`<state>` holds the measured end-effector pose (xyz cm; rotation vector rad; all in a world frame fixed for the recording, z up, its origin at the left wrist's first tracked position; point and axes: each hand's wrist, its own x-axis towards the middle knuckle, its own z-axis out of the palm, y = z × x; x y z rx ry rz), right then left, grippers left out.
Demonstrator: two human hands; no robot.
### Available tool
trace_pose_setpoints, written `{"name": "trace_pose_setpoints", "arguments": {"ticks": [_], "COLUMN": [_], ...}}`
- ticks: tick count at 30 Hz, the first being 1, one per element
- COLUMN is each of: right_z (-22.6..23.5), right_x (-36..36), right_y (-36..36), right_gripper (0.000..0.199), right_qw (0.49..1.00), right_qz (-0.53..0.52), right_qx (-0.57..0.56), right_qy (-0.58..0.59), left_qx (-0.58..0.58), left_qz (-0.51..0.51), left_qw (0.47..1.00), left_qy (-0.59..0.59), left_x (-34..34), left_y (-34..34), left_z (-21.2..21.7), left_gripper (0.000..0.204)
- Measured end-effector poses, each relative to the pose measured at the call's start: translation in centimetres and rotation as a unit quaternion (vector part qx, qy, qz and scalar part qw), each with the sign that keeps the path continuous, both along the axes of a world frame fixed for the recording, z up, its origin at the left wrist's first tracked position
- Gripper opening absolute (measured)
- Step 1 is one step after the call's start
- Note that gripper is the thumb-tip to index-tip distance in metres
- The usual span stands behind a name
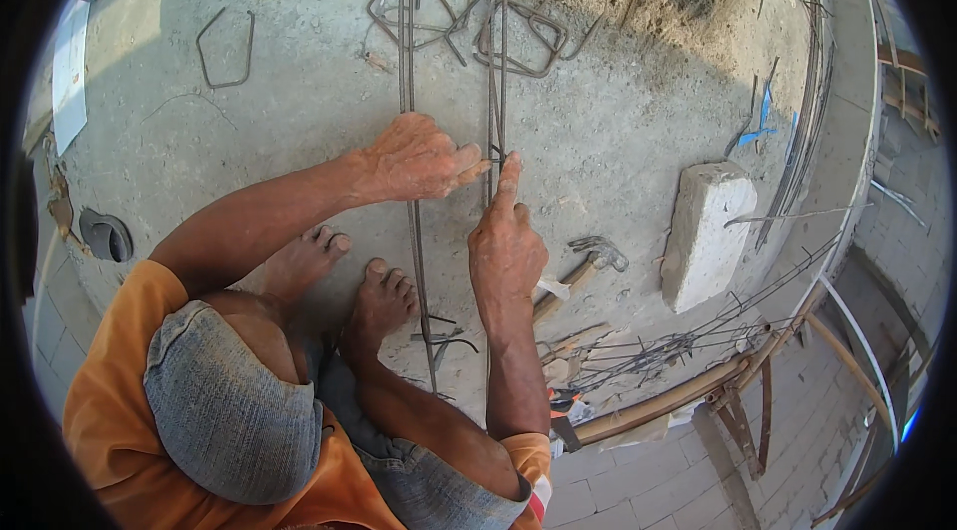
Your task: The person assembles a rebar cage by hand, using wire to bind longitudinal bars to rectangular stirrups and striking the cage with a hammer.
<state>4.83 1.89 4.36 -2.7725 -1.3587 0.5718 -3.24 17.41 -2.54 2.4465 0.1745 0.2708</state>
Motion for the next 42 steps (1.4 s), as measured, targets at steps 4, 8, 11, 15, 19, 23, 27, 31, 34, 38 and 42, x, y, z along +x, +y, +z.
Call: {"name": "trace_pose_setpoints", "arguments": {"ticks": [4,8,11,15,19,23,27,31,34,38,42], "right_z": [0.2,0.3,0.1,0.6,0.4,0.5,0.5,0.8,1.0,2.0,1.0], "right_x": [-0.4,-0.4,-0.8,-2.1,-2.7,-0.4,-1.9,-1.3,-1.1,-1.5,-1.0], "right_y": [0.3,0.5,0.3,-1.2,-1.8,1.8,-1.0,0.6,0.7,-2.2,-1.0], "right_gripper": [0.07,0.071,0.07,0.069,0.068,0.069,0.07,0.07,0.073,0.069,0.069], "right_qw": [1.0,1.0,1.0,0.999,0.999,1.0,1.0,1.0,1.0,0.999,0.999], "right_qz": [-0.015,-0.014,-0.009,-0.022,-0.032,-0.008,-0.021,-0.029,0.001,-0.045,-0.029], "right_qx": [-0.003,-0.007,0.003,-0.016,-0.012,0.007,0.009,-0.006,-0.024,-0.025,-0.023], "right_qy": [0.007,0.002,-0.009,-0.026,-0.018,-0.029,0.008,-0.009,-0.011,0.005,0.01], "left_qx": [-0.003,0.001,-0.007,-0.017,-0.014,-0.017,-0.002,-0.011,-0.011,-0.006,0.008], "left_qz": [0.001,-0.001,-0.005,-0.002,-0.025,-0.022,-0.024,-0.005,-0.007,-0.006,0.012], "left_qw": [1.0,1.0,1.0,1.0,0.997,1.0,1.0,1.0,1.0,0.999,1.0], "left_qy": [-0.006,0.0,0.019,0.009,0.076,-0.006,0.009,0.01,-0.008,-0.037,-0.014], "left_x": [0.1,0.1,0.2,0.0,-0.4,0.4,-0.4,-0.3,-0.4,0.7,-0.5], "left_y": [-0.1,0.0,-0.1,0.0,0.6,0.0,0.2,0.4,-0.2,0.0,0.0], "left_z": [0.0,0.1,0.3,0.2,0.9,0.5,-0.1,0.1,-0.1,-0.2,-0.3], "left_gripper": [0.032,0.031,0.03,0.031,0.03,0.034,0.035,0.033,0.033,0.035,0.036]}}
